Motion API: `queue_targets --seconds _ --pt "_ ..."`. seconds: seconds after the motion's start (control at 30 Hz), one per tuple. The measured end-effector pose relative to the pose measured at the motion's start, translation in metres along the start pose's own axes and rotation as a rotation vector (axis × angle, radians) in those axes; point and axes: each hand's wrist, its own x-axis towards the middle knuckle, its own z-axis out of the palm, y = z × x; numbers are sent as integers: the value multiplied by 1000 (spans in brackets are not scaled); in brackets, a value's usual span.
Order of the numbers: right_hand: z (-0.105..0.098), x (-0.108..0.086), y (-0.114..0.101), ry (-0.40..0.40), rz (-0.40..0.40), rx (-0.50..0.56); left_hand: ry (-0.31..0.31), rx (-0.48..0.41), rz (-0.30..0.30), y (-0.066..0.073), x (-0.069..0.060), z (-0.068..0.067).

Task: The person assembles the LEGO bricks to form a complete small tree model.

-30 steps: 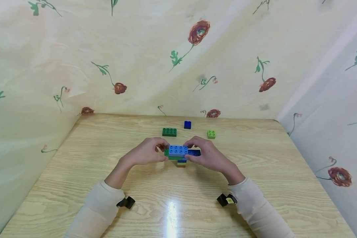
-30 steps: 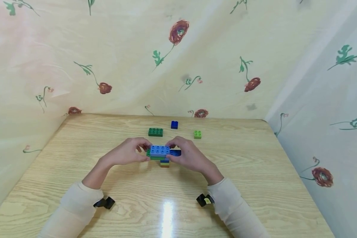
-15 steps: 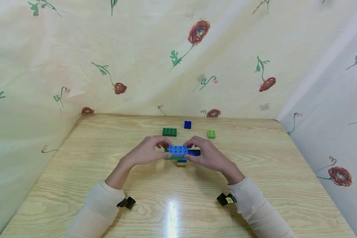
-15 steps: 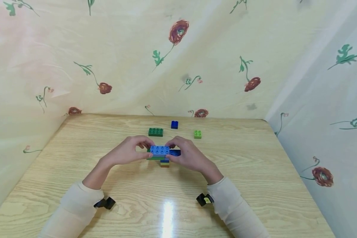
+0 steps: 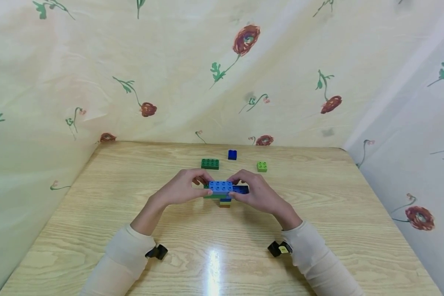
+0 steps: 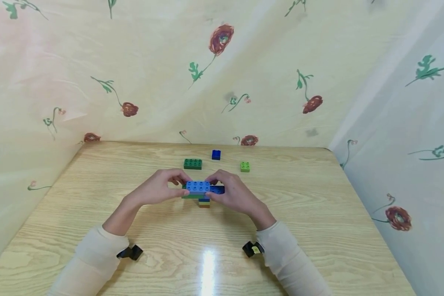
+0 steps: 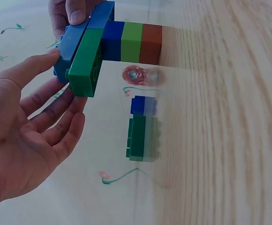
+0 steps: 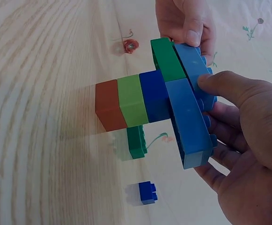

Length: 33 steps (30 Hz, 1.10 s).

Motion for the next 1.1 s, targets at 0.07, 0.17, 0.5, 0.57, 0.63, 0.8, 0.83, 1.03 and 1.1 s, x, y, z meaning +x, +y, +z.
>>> queue_targets --seconds 0.07,0.17,0.5,0.57,0.63,0.8,0.83,1.03,1.1 --pt "2 0 1 6 -3 8 0 4 1 -1 0 0" --pt "4 0 2 20 -12 19 0 11 -1 -3 0 0" --pt "8 -1 2 46 -16 19 -8 -2 -9 -6 2 -1" --pt "8 -1 1 45 -6 19 -13 -10 -10 -7 2 -1" --pt "8 -2 0 41 3 16 -13 -8 -4 -8 1 -2" --pt "5 -3 -3 13 22 23 -11 -2 25 -9 1 -3" --pt "4 -3 -2 7 24 23 -14 -1 28 -10 2 -2" --pt "-5 -6 3 -43 30 22 -18 13 39 -10 5 0" --pt "-9 -6 6 -59 32 45 -19 12 39 -10 5 0"
